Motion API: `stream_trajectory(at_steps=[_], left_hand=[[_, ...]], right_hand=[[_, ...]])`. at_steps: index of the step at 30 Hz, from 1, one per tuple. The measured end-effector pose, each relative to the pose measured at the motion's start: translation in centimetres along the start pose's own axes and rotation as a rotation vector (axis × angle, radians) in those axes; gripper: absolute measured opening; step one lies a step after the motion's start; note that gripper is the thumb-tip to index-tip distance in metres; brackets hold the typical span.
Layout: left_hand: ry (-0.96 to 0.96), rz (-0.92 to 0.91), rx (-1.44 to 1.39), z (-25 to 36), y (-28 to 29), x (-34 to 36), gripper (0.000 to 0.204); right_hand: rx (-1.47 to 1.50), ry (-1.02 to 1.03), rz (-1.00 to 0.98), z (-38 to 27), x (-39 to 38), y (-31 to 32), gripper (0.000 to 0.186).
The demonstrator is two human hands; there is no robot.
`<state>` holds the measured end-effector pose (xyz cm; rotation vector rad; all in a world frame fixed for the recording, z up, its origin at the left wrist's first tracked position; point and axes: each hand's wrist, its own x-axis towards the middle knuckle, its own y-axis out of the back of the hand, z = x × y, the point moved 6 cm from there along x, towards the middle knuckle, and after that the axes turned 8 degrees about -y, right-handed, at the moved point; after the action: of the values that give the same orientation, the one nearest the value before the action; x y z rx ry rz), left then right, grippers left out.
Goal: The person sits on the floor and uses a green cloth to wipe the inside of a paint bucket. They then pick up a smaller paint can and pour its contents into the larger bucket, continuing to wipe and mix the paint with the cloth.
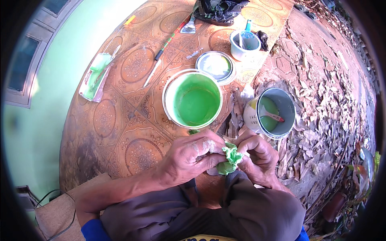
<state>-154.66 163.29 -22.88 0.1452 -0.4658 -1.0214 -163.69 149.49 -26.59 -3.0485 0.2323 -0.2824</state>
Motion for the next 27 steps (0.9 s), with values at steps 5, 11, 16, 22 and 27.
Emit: stream_trajectory(at_steps=[5,11,16,22,27], left_hand=[[0.121,0.053,-0.136,-0.5,-0.1,-0.6,0.022],[-0.074,0.081,0.017,0.8,1.0,0.2,0.018],[-0.119,0.028,0.06,0.9,1.8,-0.2,0.014],[-0.248,-0.045,0.199,1.5,1.4,0.0,0.018],[-0.291,-0.069,0.224,2.6,1.0,-0.3,0.02]], right_hand=[[0.122,-0.048,0.042,0.6,-0.2,-0.2,0.009],[0.083,-0.027,0.149,-0.1,-0.4,0.2,0.008],[-0.214,0.12,0.12,-0.9,0.0,0.8,0.014],[-0.425,0.232,0.081,-3.0,-0.1,0.9,0.012],[-0.401,0.326,0.049,-3.3,-0.5,0.9,0.011]])
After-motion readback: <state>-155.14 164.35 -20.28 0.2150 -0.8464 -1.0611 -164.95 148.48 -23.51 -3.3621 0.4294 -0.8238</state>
